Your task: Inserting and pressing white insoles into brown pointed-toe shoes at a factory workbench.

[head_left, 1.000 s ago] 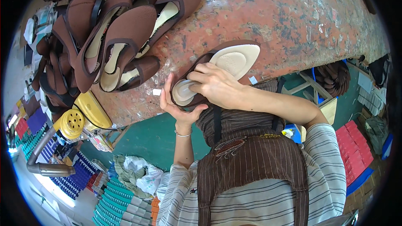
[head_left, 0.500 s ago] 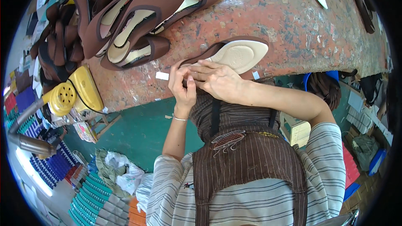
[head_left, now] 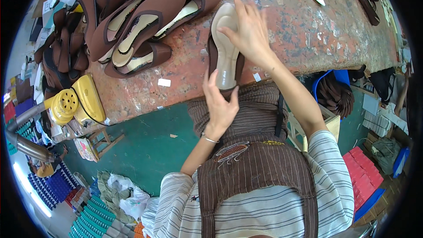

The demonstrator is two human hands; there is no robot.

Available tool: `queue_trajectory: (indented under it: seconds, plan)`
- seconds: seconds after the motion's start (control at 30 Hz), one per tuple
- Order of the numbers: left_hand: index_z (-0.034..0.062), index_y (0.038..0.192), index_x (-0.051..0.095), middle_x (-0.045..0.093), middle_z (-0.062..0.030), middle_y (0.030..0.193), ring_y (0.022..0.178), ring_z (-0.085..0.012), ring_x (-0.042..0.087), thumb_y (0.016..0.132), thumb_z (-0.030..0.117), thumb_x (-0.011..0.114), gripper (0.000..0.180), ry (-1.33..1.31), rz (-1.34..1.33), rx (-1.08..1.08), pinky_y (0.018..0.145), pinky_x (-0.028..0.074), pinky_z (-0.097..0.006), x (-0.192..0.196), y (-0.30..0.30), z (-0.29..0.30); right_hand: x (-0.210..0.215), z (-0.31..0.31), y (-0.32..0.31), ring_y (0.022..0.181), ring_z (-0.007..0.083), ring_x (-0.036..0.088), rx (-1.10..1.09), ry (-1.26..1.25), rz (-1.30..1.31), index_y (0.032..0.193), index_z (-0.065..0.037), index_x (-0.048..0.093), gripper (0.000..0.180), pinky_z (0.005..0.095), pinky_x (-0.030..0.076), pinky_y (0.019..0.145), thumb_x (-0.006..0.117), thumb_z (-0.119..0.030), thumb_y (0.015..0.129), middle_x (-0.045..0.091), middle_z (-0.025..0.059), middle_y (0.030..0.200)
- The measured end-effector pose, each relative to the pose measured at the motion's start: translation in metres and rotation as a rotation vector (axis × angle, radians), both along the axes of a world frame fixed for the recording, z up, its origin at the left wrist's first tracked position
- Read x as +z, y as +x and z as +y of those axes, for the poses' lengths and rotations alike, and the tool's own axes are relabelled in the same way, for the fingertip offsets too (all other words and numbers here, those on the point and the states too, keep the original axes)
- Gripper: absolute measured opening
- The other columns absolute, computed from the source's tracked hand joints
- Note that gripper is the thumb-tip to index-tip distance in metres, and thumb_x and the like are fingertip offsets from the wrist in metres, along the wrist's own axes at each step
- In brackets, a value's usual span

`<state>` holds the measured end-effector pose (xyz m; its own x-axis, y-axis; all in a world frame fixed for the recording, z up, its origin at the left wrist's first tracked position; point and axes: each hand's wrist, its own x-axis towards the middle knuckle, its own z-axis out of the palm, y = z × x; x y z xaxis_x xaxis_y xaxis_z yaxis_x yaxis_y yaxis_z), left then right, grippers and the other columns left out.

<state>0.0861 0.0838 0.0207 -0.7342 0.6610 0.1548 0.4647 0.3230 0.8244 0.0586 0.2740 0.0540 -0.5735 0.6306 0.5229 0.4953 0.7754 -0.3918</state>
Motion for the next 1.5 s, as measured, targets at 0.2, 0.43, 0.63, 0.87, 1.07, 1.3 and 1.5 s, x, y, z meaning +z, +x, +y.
queue_trajectory:
  seconds: [0.2,0.43,0.63,0.87,1.07,1.3,1.5]
  plan:
    - [-0.0043,0.144,0.023,0.037,-0.0263,0.142,0.135,-0.0416,0.035,0.07,0.026,0.084,0.101,0.015,0.227,0.117,0.111,0.02,-0.061,-0.023,0.007,0.012,0.03,-0.045,0.066,0.109,0.0396,0.06,0.542,-0.328,-0.137,0.097,-0.001,0.059,0.028,0.0533,0.043,0.102,0.064,0.002,0.07,0.06,0.0206,0.118]
    - [-0.0029,0.148,0.014,0.042,-0.0249,0.144,0.137,-0.0351,0.04,0.067,0.042,0.084,0.116,0.036,0.185,0.118,0.112,-0.009,-0.064,-0.033,0.008,0.015,-0.027,-0.051,0.035,0.104,0.0328,0.066,0.333,0.059,-0.228,0.12,0.005,0.059,0.044,0.0533,0.025,0.115,0.057,-0.007,0.078,0.068,0.0192,0.105]
    - [-0.006,0.149,0.013,0.044,-0.0261,0.142,0.136,-0.0375,0.04,0.066,0.047,0.083,0.121,0.001,0.223,0.136,0.111,-0.009,-0.065,-0.046,0.006,0.015,-0.006,-0.046,0.024,0.12,0.0326,0.056,0.421,-0.164,-0.652,0.126,0.008,0.053,0.049,0.0557,0.022,0.114,0.055,-0.01,0.081,0.058,0.0261,0.124]
    - [-0.0084,0.147,0.017,0.038,-0.0274,0.145,0.137,-0.0389,0.038,0.066,0.042,0.083,0.116,-0.007,0.242,0.099,0.113,-0.005,-0.064,-0.039,0.005,0.022,0.016,-0.019,-0.009,0.124,0.0387,0.05,0.419,-0.452,-0.902,0.125,0.015,0.048,0.055,0.0592,0.01,0.116,0.055,-0.018,0.082,0.053,0.0273,0.128]
    - [-0.0068,0.148,0.018,0.043,-0.0243,0.145,0.134,-0.0373,0.043,0.069,0.052,0.079,0.116,-0.571,0.681,0.044,0.113,-0.003,-0.064,-0.062,0.005,0.008,-0.027,-0.08,0.048,0.131,0.037,0.043,0.427,-0.041,-0.485,0.13,0.015,0.046,0.057,0.0564,0.011,0.118,0.05,-0.023,0.087,0.049,0.0294,0.133]
    - [-0.0072,0.148,0.019,0.038,-0.0253,0.147,0.141,-0.0384,0.031,0.069,0.051,0.078,0.115,-0.002,0.28,0.098,0.115,-0.001,-0.062,-0.041,0.005,0.01,-0.026,-0.058,0.007,0.11,0.0282,0.06,0.186,0.173,-0.402,0.115,0.007,0.06,0.039,0.0579,0.01,0.118,0.05,-0.016,0.084,0.063,0.0203,0.111]
    - [-0.0069,0.148,0.019,0.043,-0.024,0.144,0.137,-0.0385,0.038,0.071,0.04,0.08,0.109,-0.057,0.222,0.128,0.115,0.005,-0.062,-0.026,0.015,0.03,-0.037,-0.023,-0.006,0.083,0.0222,0.065,0.277,-0.023,-0.689,0.086,0.0,0.067,0.022,0.0603,0.008,0.118,0.049,-0.013,0.085,0.062,0.01,0.076]
